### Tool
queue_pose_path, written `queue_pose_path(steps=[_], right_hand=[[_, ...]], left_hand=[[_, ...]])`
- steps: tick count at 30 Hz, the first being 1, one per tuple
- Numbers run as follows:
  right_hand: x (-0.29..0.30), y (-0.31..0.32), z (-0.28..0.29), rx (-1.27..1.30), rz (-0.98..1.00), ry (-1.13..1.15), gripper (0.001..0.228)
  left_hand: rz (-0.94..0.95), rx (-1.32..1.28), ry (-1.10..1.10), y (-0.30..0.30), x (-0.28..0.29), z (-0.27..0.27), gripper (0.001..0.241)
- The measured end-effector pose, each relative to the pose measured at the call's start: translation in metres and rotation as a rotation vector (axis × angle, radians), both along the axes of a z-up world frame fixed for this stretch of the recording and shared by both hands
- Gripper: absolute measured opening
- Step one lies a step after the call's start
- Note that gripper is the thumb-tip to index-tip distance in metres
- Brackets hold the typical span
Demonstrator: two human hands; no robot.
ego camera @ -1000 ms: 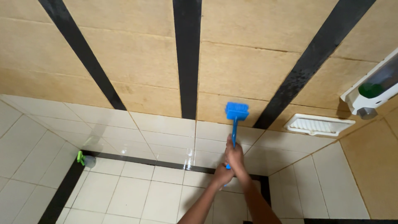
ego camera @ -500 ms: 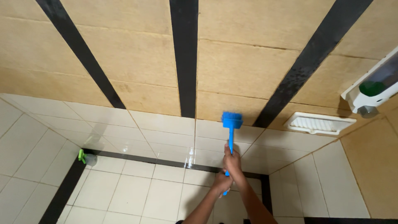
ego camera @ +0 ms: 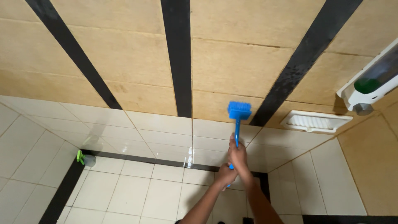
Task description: The person scrubs the lower section of a tiled bathroom wall using a blue scrub brush. They move the brush back and forth along the grout lines and tile surfaces, working from a corner towards the toilet area.
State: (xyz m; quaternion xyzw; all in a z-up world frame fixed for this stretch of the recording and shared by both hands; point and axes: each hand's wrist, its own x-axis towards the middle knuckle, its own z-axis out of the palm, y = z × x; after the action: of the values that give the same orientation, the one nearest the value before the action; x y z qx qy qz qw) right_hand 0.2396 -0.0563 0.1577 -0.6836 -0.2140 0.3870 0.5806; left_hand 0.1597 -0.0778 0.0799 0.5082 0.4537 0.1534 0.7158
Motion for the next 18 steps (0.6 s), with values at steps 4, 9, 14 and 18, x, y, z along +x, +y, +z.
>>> queue_pose_path(steps=[4, 9, 14, 18], right_hand=[[-0.006, -0.006, -0.018, -0.063, -0.004, 0.038, 0.049], [-0.016, -0.018, -0.018, -0.056, 0.041, 0.164, 0.045], [-0.014, -0.017, -0.025, -0.093, 0.040, 0.133, 0.050], [-0.008, -0.012, -0.010, -0.078, -0.046, 0.057, 0.052]], left_hand=[[0.033, -0.025, 0.007, -0.006, -0.003, -0.027, 0.036], [-0.063, -0.048, 0.117, -0.016, -0.016, -0.012, 0.025], [-0.033, -0.062, 0.009, -0.019, -0.009, -0.065, 0.021], [-0.011, -0.075, -0.103, -0.008, -0.001, -0.037, 0.019]])
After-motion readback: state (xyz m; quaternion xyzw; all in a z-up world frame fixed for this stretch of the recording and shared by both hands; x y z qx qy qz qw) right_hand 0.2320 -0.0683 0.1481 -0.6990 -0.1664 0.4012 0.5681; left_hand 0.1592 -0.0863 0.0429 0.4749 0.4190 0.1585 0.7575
